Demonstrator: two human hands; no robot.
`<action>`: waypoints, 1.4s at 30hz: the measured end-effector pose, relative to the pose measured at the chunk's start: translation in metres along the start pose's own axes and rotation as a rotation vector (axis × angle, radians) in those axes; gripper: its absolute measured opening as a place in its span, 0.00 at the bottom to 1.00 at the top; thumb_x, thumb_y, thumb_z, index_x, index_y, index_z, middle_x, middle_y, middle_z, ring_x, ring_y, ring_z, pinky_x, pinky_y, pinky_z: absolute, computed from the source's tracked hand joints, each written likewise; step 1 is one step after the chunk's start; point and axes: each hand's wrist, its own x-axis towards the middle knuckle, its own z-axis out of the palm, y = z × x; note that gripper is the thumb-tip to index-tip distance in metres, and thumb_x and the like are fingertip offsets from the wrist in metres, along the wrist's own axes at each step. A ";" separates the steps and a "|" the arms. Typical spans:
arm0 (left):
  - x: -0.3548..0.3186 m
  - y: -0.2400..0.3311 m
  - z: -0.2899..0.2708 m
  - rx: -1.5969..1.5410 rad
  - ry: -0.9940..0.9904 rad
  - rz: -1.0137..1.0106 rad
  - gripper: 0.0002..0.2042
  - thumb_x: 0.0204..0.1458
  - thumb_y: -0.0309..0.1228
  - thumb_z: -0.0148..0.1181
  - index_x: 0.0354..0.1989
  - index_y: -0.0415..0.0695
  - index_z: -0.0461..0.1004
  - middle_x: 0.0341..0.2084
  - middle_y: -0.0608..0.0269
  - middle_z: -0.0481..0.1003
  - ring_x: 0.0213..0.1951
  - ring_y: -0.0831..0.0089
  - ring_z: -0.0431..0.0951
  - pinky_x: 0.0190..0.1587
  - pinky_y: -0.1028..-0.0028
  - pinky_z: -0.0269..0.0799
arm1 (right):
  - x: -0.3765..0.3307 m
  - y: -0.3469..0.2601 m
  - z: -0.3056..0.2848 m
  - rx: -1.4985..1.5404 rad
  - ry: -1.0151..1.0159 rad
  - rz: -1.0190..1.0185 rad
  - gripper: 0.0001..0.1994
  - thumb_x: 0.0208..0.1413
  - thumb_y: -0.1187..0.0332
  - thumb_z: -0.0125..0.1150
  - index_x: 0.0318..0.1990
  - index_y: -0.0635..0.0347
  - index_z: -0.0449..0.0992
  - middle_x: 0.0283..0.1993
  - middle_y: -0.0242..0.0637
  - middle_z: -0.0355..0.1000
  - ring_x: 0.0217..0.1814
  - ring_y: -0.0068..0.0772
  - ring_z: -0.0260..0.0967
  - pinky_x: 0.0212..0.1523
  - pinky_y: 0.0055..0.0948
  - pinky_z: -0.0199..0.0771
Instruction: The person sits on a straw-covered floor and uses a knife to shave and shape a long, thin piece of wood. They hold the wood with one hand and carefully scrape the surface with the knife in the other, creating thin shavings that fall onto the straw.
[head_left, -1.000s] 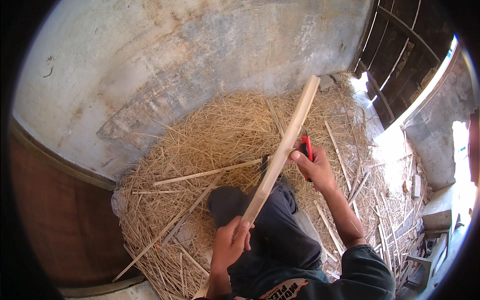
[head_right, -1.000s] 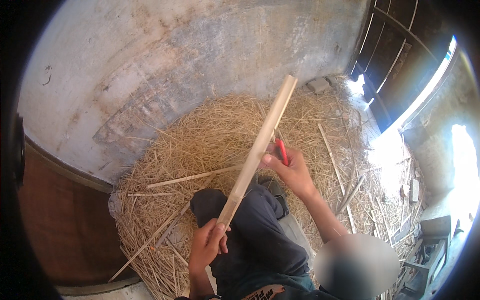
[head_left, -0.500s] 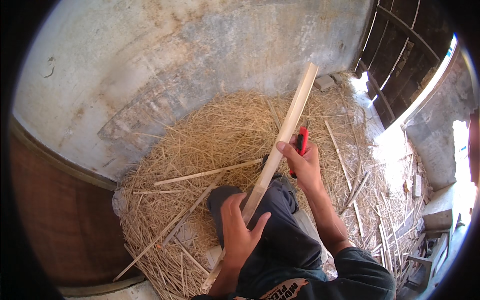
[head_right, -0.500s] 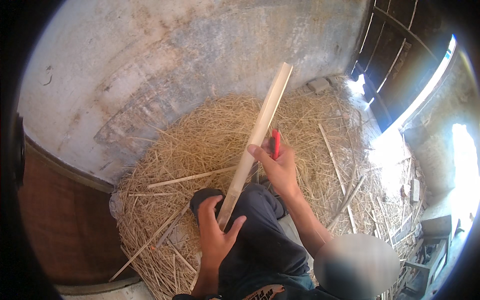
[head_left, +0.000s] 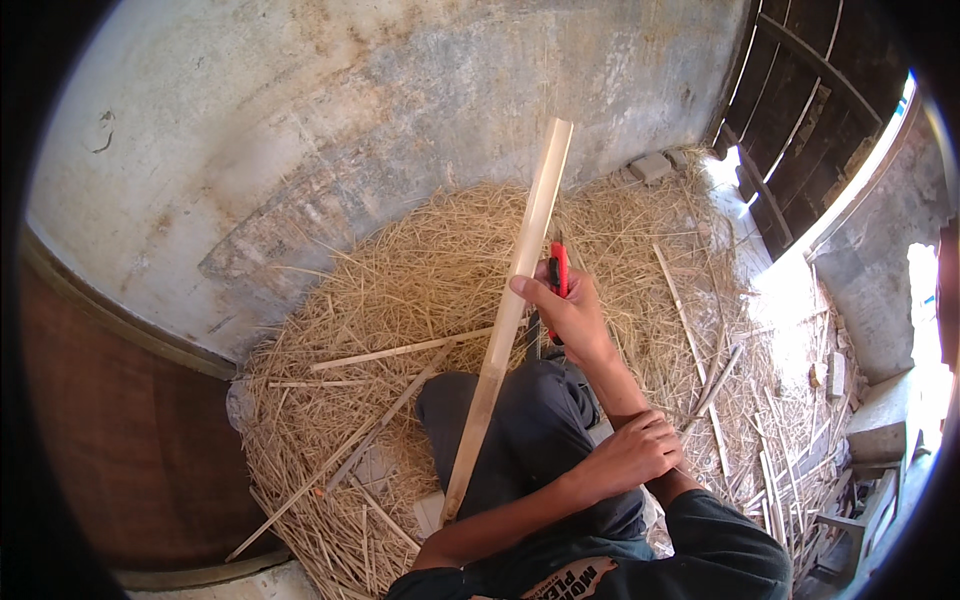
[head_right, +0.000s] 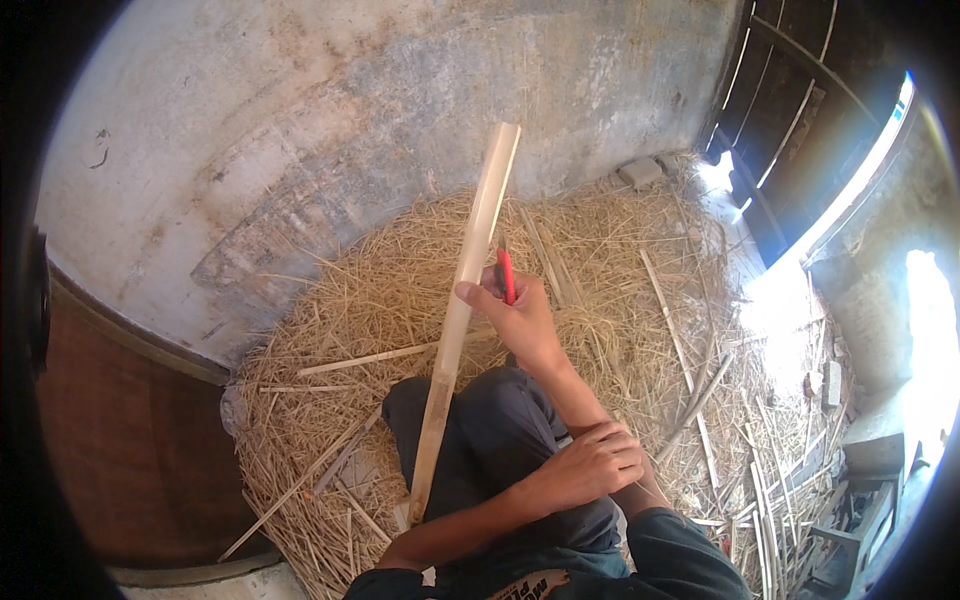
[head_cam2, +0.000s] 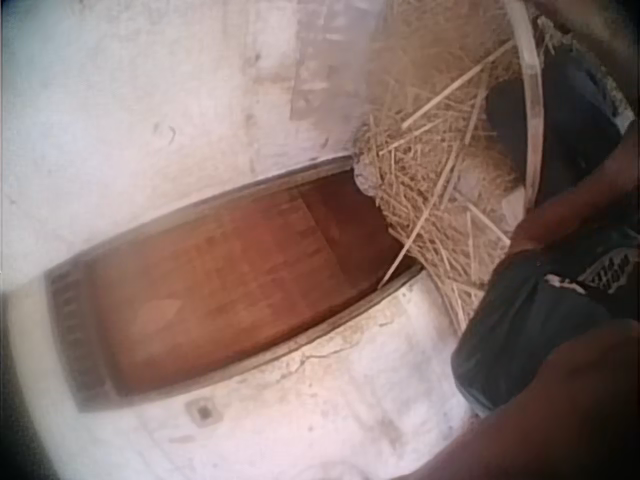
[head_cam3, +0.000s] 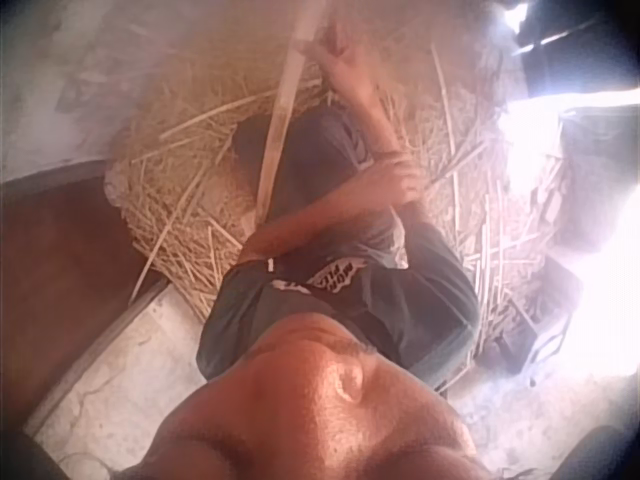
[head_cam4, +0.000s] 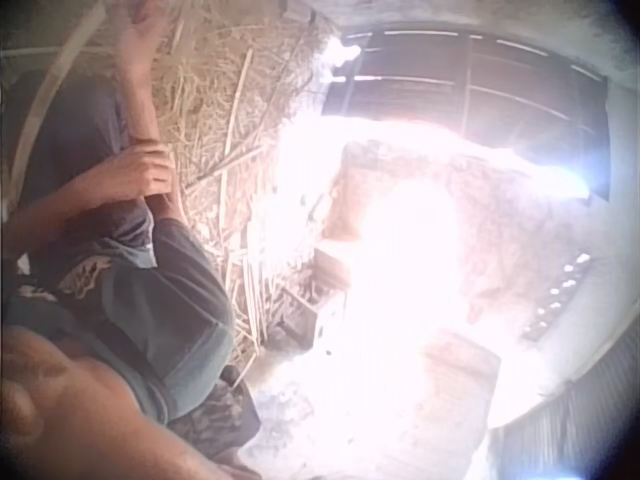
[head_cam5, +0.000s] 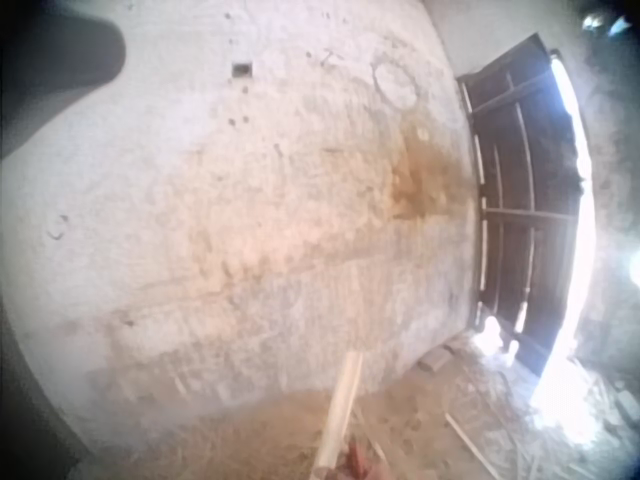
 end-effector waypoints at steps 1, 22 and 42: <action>0.001 -0.003 0.002 -0.009 0.005 0.018 0.12 0.55 0.30 0.59 0.46 0.42 0.81 0.50 0.60 0.81 0.58 0.62 0.79 0.65 0.59 0.72 | 0.000 0.002 0.000 0.004 0.001 0.003 0.11 0.61 0.64 0.73 0.32 0.61 0.80 0.27 0.20 0.69 0.30 0.13 0.60 0.33 0.25 0.58; -0.144 -0.022 -0.151 0.229 0.669 -1.037 0.35 0.64 0.42 0.66 0.76 0.43 0.61 0.62 0.40 0.75 0.63 0.44 0.76 0.64 0.55 0.72 | -0.012 0.004 -0.023 0.155 0.111 0.092 0.10 0.60 0.65 0.73 0.34 0.58 0.76 0.21 0.19 0.64 0.16 0.11 0.52 0.17 0.22 0.45; -0.106 0.016 -0.127 -0.613 0.785 -0.850 0.22 0.70 0.33 0.57 0.70 0.39 0.70 0.23 0.72 0.70 0.24 0.86 0.65 0.27 0.81 0.61 | -0.094 -0.034 -0.059 -0.793 -0.266 -0.691 0.18 0.60 0.55 0.72 0.47 0.59 0.80 0.34 0.36 0.77 0.30 0.35 0.78 0.30 0.33 0.77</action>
